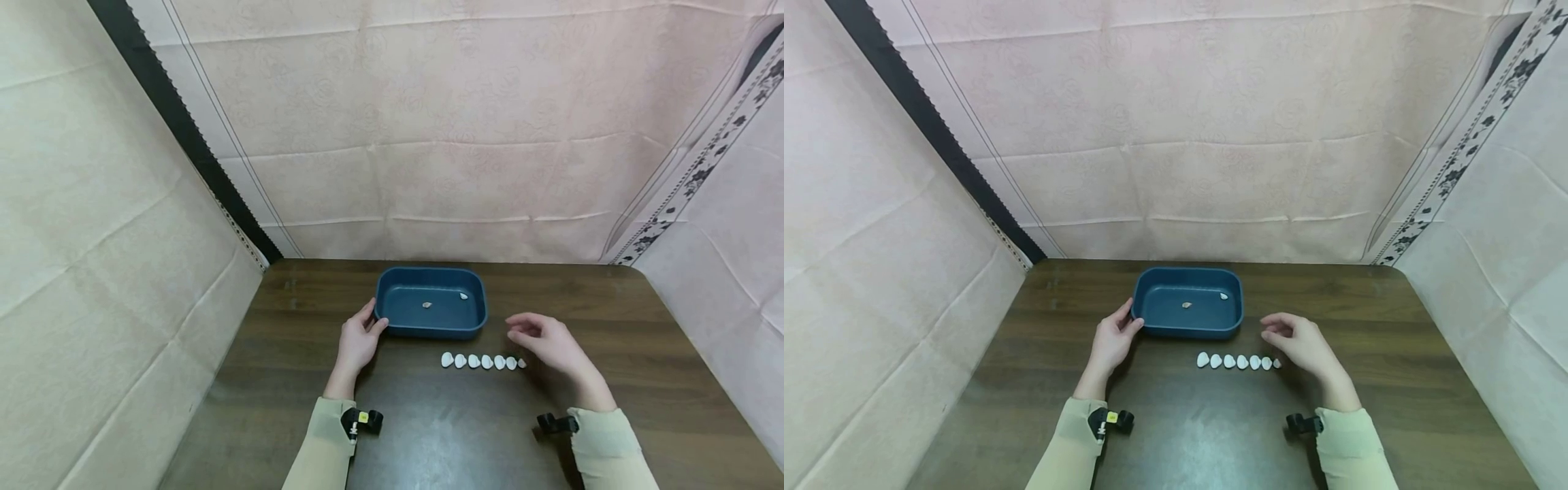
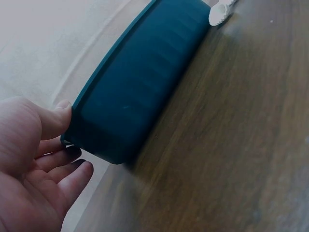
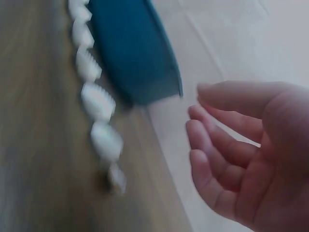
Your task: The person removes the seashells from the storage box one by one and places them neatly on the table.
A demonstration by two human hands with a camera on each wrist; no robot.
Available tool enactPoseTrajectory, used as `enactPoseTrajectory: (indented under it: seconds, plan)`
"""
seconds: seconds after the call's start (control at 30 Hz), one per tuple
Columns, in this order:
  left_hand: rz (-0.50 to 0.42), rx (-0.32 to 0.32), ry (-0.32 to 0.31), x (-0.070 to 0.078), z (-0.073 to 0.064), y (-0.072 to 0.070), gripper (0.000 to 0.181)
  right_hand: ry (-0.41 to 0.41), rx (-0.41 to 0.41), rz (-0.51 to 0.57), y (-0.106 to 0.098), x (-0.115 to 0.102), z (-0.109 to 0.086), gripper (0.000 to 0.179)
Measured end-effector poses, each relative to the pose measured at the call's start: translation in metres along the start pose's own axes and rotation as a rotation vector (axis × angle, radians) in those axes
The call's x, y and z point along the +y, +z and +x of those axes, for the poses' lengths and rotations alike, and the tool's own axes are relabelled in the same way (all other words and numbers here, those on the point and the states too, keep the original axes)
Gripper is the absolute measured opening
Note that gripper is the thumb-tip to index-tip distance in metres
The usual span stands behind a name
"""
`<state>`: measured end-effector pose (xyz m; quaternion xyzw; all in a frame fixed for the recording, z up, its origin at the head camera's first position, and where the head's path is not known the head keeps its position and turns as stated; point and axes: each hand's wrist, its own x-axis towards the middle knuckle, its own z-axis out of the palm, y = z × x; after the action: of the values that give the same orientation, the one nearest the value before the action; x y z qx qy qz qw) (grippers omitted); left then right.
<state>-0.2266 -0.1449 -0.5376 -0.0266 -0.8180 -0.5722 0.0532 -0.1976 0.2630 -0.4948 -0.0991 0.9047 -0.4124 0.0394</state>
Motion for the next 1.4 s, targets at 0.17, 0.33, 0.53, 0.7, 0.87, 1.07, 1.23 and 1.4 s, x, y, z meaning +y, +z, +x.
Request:
enactPoseTrajectory:
  seconds: [0.17,0.33,0.53,0.7,0.87,1.07,1.23,1.4]
  plan:
    - [-0.004,-0.001,-0.004,0.0,0.0,0.0,0.059,-0.032,0.027,0.097,0.013,-0.028,0.027,0.032]
    - [-0.002,0.003,-0.004,0.0,0.001,0.0,0.059,-0.099,-0.021,0.184,0.036,-0.052,0.061,0.028]
    - [-0.005,-0.003,-0.001,0.001,0.0,0.001,0.059,-0.144,-0.156,0.129,0.068,-0.062,0.1,0.027]
    - [-0.01,-0.002,-0.008,0.002,0.0,0.001,0.058,-0.103,-0.211,0.033,0.087,-0.061,0.125,0.025]
    - [-0.001,-0.001,-0.008,0.002,-0.001,0.001,0.058,-0.03,-0.212,-0.024,0.1,-0.061,0.139,0.024]
    - [-0.008,-0.006,-0.01,0.002,-0.002,0.001,0.058,-0.018,-0.179,-0.117,0.112,-0.063,0.144,0.022]
    - [-0.016,-0.002,0.001,0.003,0.0,0.0,0.058,-0.006,-0.143,-0.148,0.118,-0.066,0.146,0.015]
    - [-0.013,-0.003,-0.012,0.002,-0.001,-0.001,0.058,0.021,-0.138,-0.149,0.119,-0.066,0.148,0.012]
